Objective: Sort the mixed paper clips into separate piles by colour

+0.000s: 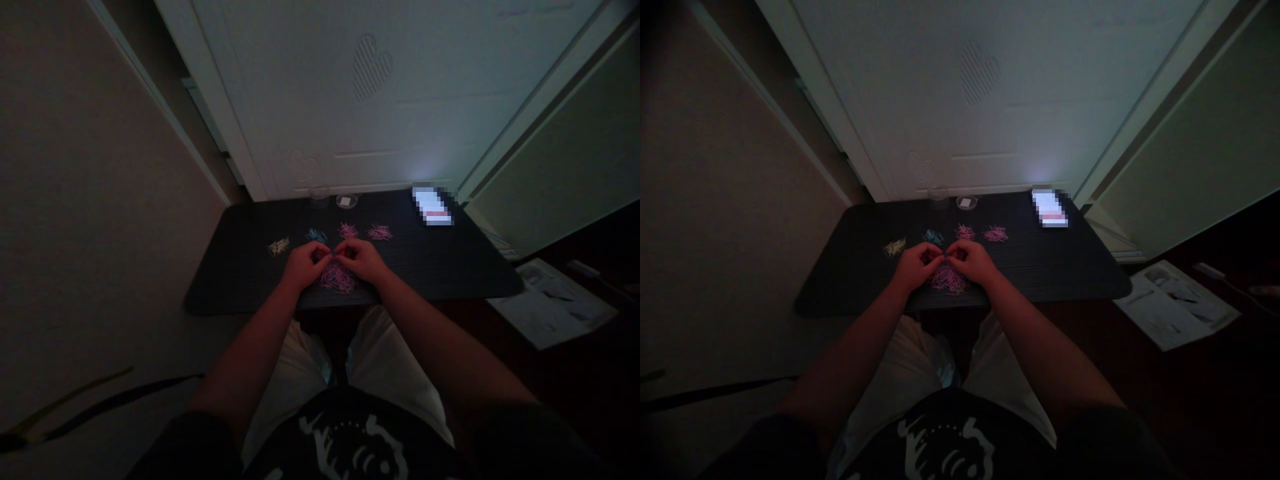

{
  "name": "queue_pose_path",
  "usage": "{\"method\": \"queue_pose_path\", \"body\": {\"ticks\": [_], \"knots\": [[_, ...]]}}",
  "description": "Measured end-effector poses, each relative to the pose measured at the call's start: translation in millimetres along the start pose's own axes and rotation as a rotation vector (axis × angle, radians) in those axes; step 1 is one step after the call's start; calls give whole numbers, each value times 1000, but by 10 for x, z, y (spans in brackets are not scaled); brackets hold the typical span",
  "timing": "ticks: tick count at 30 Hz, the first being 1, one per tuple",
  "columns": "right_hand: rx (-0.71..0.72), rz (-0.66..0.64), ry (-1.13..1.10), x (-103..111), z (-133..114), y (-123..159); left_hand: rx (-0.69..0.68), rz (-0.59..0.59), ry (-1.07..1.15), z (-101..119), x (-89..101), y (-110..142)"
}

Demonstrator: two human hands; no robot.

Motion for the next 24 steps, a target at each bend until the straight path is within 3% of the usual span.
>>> {"method": "queue_pose_path", "body": {"ticks": [24], "knots": [[8, 46, 67, 55, -3, 3, -40, 2, -51, 32, 13, 3]]}}
Point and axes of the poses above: each hand's wrist, its own y-axis away from the middle knuckle, its own x-axis out of the back of the hand, z = x × y, the point moved 9 cm from there along -y, towards the middle knuckle, and after that the axes turned 15 degrees about x, right-handed, at the moved point
